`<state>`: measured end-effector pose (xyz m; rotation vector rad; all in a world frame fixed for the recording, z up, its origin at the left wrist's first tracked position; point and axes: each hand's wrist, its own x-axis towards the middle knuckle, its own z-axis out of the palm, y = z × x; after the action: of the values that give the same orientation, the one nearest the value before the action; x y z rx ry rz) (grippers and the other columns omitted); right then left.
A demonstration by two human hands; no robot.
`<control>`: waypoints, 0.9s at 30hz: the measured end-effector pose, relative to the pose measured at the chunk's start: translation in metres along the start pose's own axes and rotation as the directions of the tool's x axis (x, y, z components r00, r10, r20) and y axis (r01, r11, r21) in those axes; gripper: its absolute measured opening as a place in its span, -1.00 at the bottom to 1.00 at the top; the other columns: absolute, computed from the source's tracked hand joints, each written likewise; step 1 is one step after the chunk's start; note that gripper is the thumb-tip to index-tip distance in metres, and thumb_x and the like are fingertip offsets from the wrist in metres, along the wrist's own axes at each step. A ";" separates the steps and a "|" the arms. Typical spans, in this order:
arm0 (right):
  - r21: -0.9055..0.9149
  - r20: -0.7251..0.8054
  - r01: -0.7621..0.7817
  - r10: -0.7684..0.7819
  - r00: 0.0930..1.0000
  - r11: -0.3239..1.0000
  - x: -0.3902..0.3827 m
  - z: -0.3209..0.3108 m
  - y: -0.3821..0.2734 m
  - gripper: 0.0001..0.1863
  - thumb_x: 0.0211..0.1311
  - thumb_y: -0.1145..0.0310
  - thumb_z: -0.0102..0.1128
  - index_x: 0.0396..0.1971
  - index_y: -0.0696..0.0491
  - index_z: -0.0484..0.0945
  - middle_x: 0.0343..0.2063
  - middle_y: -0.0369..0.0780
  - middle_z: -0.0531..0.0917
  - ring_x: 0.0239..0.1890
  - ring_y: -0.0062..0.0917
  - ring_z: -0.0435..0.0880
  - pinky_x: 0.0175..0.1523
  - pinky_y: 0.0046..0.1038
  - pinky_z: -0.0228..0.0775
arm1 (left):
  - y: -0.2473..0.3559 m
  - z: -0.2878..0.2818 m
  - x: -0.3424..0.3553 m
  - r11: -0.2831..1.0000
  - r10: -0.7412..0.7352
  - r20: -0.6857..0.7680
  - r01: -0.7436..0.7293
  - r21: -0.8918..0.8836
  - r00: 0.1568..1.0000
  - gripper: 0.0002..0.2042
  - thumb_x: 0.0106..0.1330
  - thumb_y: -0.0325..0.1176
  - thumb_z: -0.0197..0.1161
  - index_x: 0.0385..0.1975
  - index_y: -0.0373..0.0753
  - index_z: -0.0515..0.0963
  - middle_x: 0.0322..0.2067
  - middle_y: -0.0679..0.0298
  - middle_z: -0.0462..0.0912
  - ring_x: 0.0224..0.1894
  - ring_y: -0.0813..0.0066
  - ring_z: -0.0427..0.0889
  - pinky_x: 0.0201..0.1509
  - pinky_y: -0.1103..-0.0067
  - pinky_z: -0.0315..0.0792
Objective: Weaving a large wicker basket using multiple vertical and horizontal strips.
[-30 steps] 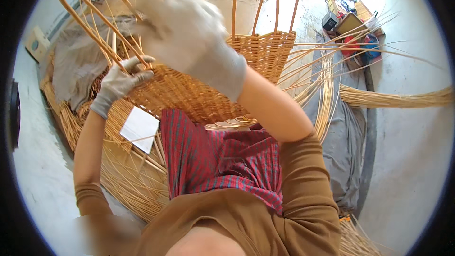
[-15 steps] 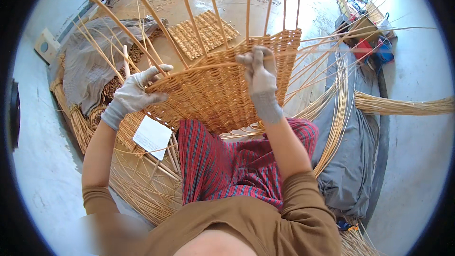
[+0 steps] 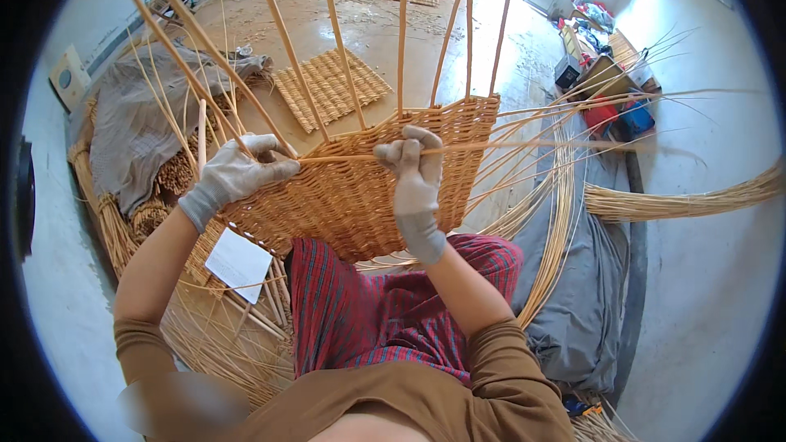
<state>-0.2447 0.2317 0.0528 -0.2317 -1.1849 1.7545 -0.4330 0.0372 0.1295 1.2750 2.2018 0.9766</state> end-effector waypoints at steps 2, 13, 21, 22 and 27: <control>-0.016 0.058 0.093 -0.092 0.994 0.996 -0.015 0.004 -0.003 -0.81 0.60 0.37 -0.10 0.08 0.05 0.33 -0.40 -0.26 0.52 -0.22 -0.47 0.63 0.00 -0.29 0.58 | 0.006 -0.001 0.001 0.993 -0.089 0.031 0.086 0.081 0.996 -0.58 0.19 0.07 0.46 -0.21 -0.17 0.70 -0.46 0.30 0.70 -0.36 0.54 0.66 -0.24 0.54 0.52; -0.502 0.562 0.570 -0.256 0.787 0.651 0.021 0.090 -0.067 -0.86 0.35 0.47 0.10 -0.19 0.04 0.63 -0.34 -0.19 0.76 -0.26 -0.32 0.79 -0.15 -0.33 0.68 | 0.007 0.012 0.000 0.992 -0.095 -0.127 0.105 0.070 0.987 -0.40 0.22 0.09 0.43 0.15 -0.12 0.49 -0.29 0.11 0.72 -0.24 0.20 0.70 -0.11 0.37 0.54; -0.356 0.552 0.783 0.561 0.617 -0.510 0.112 0.187 -0.051 -0.68 0.40 0.08 0.06 -0.02 -0.09 0.62 -0.20 -0.19 0.77 -0.23 -0.40 0.78 -0.18 -0.42 0.64 | -0.012 0.024 0.010 0.940 0.342 -0.267 -0.329 0.093 0.901 -0.42 0.26 -0.01 0.42 0.25 0.02 0.46 -0.11 0.02 0.69 -0.03 0.03 0.67 0.02 0.35 0.52; -0.416 0.562 0.807 0.579 0.590 -0.419 0.105 0.188 -0.057 -0.67 0.40 0.06 0.07 -0.01 -0.11 0.63 -0.18 -0.20 0.77 -0.20 -0.38 0.78 -0.14 -0.39 0.65 | -0.014 0.019 0.006 0.944 0.330 -0.263 -0.314 0.100 0.907 -0.42 0.26 -0.01 0.42 0.25 0.02 0.46 -0.11 0.02 0.69 -0.03 0.03 0.67 0.02 0.35 0.52; -0.521 0.780 0.843 0.476 0.407 0.133 0.078 0.174 -0.111 -0.64 0.43 0.04 0.06 0.06 -0.11 0.62 -0.20 -0.20 0.78 -0.20 -0.38 0.78 -0.09 -0.27 0.66 | -0.009 0.004 0.004 0.908 0.140 -0.135 -0.073 0.413 0.981 -0.51 0.29 0.26 0.25 0.02 0.06 0.65 -0.58 0.17 0.69 -0.41 0.09 0.72 -0.23 0.30 0.54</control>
<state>-0.3232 0.1938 0.2550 0.2833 -2.9773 0.1546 -0.4381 0.0394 0.1198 1.5580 2.5817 0.6986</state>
